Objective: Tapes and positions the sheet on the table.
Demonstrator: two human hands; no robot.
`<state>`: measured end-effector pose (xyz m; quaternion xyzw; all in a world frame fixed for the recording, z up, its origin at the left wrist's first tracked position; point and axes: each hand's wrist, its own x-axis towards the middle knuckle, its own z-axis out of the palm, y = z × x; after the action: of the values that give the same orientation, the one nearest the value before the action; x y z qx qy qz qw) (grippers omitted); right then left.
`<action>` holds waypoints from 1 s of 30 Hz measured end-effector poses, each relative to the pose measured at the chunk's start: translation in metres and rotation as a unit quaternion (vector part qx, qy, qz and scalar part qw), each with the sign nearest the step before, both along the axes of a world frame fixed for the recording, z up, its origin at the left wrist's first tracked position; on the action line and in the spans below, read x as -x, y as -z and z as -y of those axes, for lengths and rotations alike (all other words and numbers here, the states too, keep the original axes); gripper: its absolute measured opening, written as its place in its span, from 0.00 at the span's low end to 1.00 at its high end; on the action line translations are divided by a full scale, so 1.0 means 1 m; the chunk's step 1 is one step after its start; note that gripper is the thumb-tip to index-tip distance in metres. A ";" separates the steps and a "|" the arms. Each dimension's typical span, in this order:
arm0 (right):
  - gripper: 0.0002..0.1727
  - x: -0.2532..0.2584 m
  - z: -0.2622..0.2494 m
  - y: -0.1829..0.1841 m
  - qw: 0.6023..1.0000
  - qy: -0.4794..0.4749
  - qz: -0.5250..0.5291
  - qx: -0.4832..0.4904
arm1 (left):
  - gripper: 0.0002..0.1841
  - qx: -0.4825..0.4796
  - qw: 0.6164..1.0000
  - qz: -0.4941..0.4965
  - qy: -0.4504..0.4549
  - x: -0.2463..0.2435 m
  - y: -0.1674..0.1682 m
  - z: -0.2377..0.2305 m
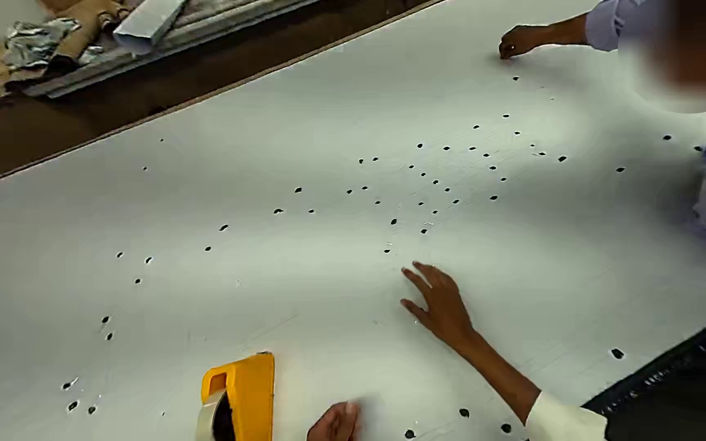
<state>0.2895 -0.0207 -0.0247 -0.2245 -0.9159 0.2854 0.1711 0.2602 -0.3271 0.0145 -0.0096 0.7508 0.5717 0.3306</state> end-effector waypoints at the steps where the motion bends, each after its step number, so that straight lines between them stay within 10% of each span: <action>1: 0.34 -0.004 -0.029 0.004 0.999 0.033 0.010 -0.018 | 0.08 -0.013 0.997 -0.052 0.056 0.015 0.003 -0.040; 9: 0.38 -0.054 -0.089 0.054 0.990 0.064 0.100 -0.077 | 0.13 0.013 0.920 -0.261 0.290 0.139 0.011 -0.354; 16: 0.36 -0.054 -0.085 0.052 0.990 0.068 0.109 -0.060 | 0.30 0.310 0.855 -0.278 0.310 0.159 0.017 -0.436; 23: 0.34 -0.057 -0.086 0.052 0.994 0.067 0.072 -0.056 | 0.19 0.233 0.853 -0.365 0.293 0.120 -0.006 -0.293; 30: 0.29 -0.036 0.003 0.030 0.998 0.053 -0.030 0.012 | 0.11 0.164 0.868 -0.466 -0.055 0.063 -0.049 -0.008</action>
<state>0.3253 -0.0236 -0.0550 -0.2664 -0.8935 0.2938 0.2108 0.1976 -0.3189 0.0630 0.1622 0.8990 0.3954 -0.0960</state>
